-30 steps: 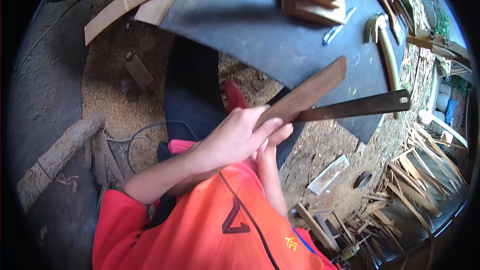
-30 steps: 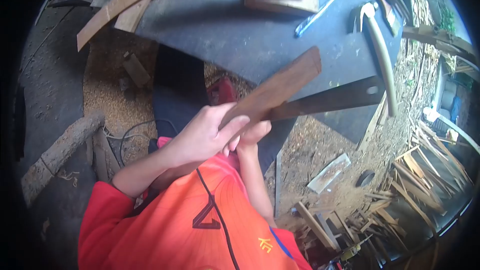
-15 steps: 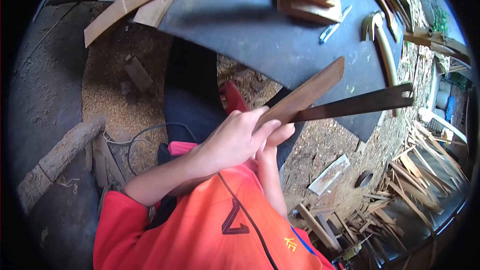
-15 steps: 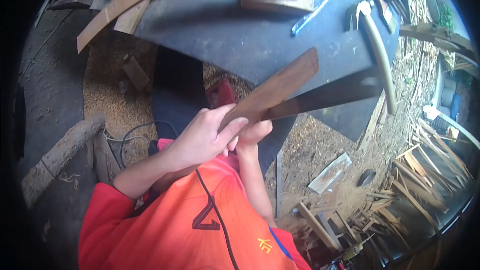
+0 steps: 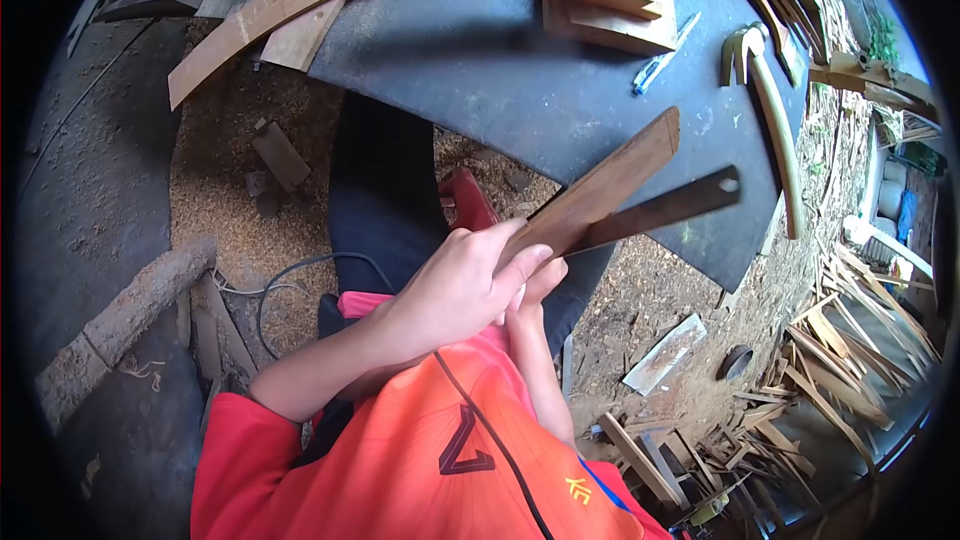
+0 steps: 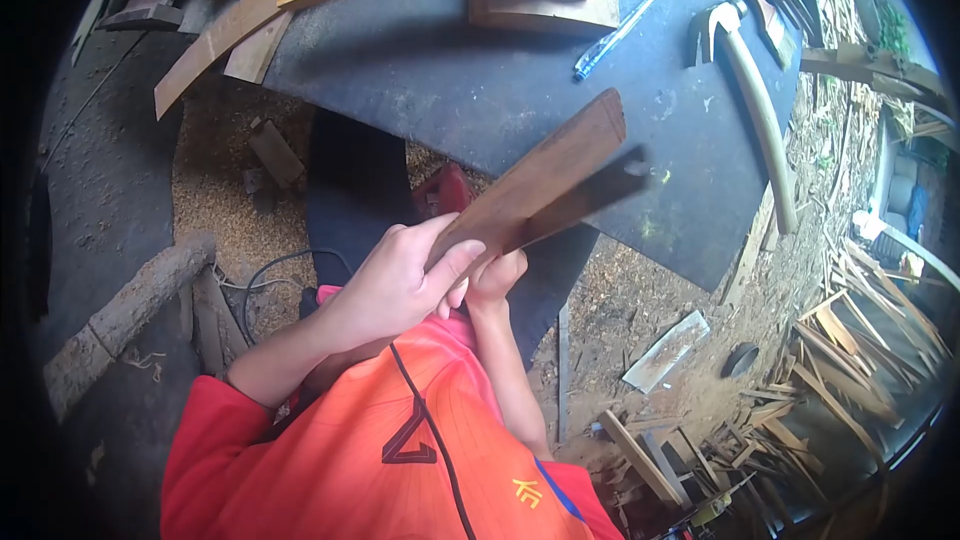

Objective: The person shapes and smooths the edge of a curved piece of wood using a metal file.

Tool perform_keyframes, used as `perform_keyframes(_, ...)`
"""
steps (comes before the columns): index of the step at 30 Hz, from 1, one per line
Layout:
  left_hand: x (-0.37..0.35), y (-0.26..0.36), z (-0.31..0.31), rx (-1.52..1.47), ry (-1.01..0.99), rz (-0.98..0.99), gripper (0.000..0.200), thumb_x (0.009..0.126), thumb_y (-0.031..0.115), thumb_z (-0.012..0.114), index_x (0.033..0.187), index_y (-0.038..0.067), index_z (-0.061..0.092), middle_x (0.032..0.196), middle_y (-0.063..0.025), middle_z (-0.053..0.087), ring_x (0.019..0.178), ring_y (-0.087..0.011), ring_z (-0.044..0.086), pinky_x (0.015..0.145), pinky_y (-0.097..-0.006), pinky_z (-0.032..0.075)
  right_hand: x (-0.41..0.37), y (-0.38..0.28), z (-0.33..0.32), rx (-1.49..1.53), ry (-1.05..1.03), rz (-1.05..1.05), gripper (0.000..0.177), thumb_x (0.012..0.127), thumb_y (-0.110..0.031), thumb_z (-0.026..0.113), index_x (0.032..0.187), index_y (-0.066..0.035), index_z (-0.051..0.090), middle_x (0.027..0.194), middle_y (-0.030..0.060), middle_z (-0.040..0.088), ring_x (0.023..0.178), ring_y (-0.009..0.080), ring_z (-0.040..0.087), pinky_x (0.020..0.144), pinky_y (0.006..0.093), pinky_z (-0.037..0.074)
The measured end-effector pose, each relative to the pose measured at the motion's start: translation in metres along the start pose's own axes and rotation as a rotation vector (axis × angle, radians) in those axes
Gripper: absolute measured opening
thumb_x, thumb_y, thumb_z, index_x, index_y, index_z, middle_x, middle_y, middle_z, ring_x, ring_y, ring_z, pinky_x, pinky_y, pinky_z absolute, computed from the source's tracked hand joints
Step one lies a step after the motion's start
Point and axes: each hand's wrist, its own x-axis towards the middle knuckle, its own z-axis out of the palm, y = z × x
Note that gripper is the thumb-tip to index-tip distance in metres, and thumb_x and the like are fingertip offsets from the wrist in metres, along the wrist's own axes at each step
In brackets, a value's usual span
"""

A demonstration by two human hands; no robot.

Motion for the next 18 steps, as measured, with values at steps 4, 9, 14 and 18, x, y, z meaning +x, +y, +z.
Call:
perform_keyframes(4,0.001,0.002,-0.002,-0.055,-0.029,-0.037,0.028,0.108,0.016,0.056,0.123,-0.007,0.062,0.069,-0.0063,0.066,0.058,-0.0118,0.064,0.056,-0.0284,0.053,-0.012,-0.004,-0.01,0.162,-0.061,0.244,0.021,0.104,-0.016,0.062,0.109,0.003,0.07,0.085,0.0133,0.077,0.072,0.0266,0.077,0.063,0.0346,0.06)
perform_keyframes(9,-0.002,-0.006,0.001,0.041,0.001,0.0,0.029,0.108,0.016,0.057,0.123,-0.008,0.062,0.07,-0.0076,0.067,0.057,-0.0131,0.065,0.056,-0.0297,0.053,-0.012,-0.01,-0.014,0.164,-0.058,0.208,0.021,0.105,-0.015,0.06,0.106,0.004,0.07,0.084,0.0141,0.077,0.072,0.027,0.078,0.063,0.035,0.06)
perform_keyframes(14,-0.001,-0.004,0.004,0.052,0.002,0.0,0.028,0.107,0.018,0.057,0.121,-0.006,0.063,0.068,-0.0082,0.066,0.057,-0.0143,0.065,0.057,-0.0309,0.054,-0.015,0.001,-0.011,0.191,0.019,0.214,0.022,0.106,-0.014,0.058,0.104,0.004,0.07,0.085,0.0122,0.076,0.071,0.0236,0.076,0.063,0.0358,0.061)
perform_keyframes(18,-0.009,-0.011,0.008,0.063,-0.026,-0.032,0.026,0.108,0.018,0.057,0.119,-0.005,0.064,0.068,-0.0079,0.066,0.058,-0.0142,0.065,0.057,-0.0308,0.054,-0.036,0.025,-0.022,0.664,0.034,0.569,0.027,0.107,-0.019,0.056,0.105,0.004,0.07,0.086,0.0106,0.074,0.074,0.0211,0.073,0.066,0.0349,0.061)
